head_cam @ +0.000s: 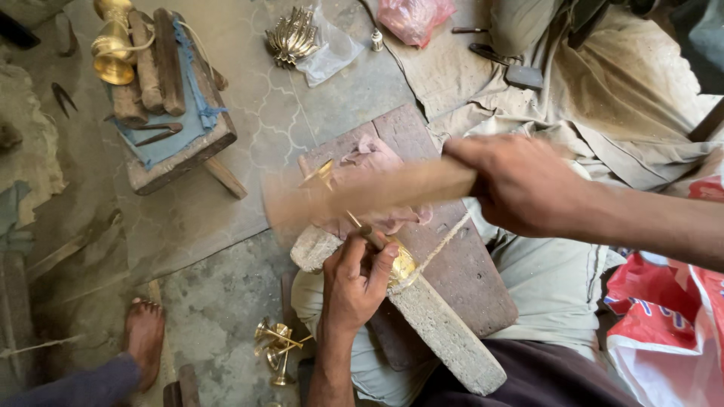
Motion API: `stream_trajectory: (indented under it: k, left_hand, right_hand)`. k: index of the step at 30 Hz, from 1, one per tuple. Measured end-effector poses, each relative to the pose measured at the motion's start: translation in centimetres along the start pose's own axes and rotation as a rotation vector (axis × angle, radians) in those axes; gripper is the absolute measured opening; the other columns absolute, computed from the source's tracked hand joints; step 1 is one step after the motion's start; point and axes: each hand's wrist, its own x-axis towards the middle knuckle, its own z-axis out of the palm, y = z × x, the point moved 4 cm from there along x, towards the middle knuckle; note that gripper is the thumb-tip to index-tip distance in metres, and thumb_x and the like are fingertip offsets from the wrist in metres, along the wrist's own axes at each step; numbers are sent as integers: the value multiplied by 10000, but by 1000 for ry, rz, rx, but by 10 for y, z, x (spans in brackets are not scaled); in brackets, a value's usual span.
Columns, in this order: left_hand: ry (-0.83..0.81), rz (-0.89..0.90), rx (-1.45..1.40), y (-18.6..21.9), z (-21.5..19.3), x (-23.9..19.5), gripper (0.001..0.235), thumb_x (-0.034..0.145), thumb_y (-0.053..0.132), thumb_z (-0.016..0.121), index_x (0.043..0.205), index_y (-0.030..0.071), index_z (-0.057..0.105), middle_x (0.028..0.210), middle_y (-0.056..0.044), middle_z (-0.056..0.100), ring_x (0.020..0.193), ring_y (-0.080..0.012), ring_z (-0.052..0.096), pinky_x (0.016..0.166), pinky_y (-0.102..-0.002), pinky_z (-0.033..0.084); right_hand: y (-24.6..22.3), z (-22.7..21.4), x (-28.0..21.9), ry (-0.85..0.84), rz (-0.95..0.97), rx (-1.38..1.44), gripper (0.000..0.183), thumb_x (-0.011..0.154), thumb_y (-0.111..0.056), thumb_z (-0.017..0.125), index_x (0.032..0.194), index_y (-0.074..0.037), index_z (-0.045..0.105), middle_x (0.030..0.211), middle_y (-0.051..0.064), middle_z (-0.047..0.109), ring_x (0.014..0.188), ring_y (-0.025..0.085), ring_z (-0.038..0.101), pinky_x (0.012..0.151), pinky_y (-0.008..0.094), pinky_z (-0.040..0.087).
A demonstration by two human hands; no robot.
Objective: The person hammers a brass candlestick holder using a wooden mallet and a metal punch to create decorative patterns. They adjust the object's position on a wooden block and continue striking it repeatedly.
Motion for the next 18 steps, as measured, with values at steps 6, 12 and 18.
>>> stream_trajectory:
  k: [6,12,18]
  left_hand:
    - [-11,2,10,-2,0,-3,157,1031,163,688,994,22,630,813,-49,696,641,-123,655,559,-295,508]
    - [35,6,5,3,-2,-2,185,1019,170,692,1063,10,612,860,-68,708,714,-132,699,599,-290,550]
    - [10,-31,-15,4,-1,1,194,1015,176,689,1079,6,619,839,-68,709,698,-115,692,581,-275,539]
  right_hand:
    - [-8,-1,0,4,71,14,318,828,-123,718,1108,-127,568,781,98,635,740,270,628,693,450,497]
    - [-16,-4,3,9,-6,11,265,799,-97,687,1026,-121,553,784,92,625,722,275,647,680,472,499]
    - [-13,-4,3,24,18,24,300,740,-52,655,1018,-122,569,812,92,649,775,279,675,684,468,521]
